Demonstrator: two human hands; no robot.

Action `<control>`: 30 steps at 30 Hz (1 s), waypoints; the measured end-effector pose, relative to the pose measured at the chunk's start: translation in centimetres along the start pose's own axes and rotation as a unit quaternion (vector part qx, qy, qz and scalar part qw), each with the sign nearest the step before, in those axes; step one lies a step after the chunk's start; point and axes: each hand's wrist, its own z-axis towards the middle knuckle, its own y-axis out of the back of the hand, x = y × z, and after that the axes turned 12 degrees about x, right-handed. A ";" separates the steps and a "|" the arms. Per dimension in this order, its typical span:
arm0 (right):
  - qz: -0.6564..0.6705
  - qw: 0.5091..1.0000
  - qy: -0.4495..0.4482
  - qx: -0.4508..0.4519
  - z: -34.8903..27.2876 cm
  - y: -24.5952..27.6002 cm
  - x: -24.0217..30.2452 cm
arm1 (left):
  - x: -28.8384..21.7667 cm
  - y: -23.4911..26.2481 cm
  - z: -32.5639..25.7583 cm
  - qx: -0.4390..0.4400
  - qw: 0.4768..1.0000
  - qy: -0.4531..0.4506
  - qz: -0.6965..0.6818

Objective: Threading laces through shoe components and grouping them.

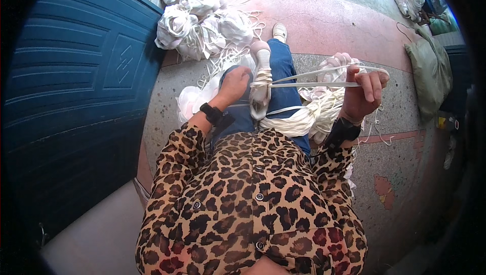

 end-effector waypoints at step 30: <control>-0.479 0.824 -0.270 -0.139 1.6 -1.9 -0.3 | -6.1 10.5 1.7 0.131 0.929 -0.071 -0.339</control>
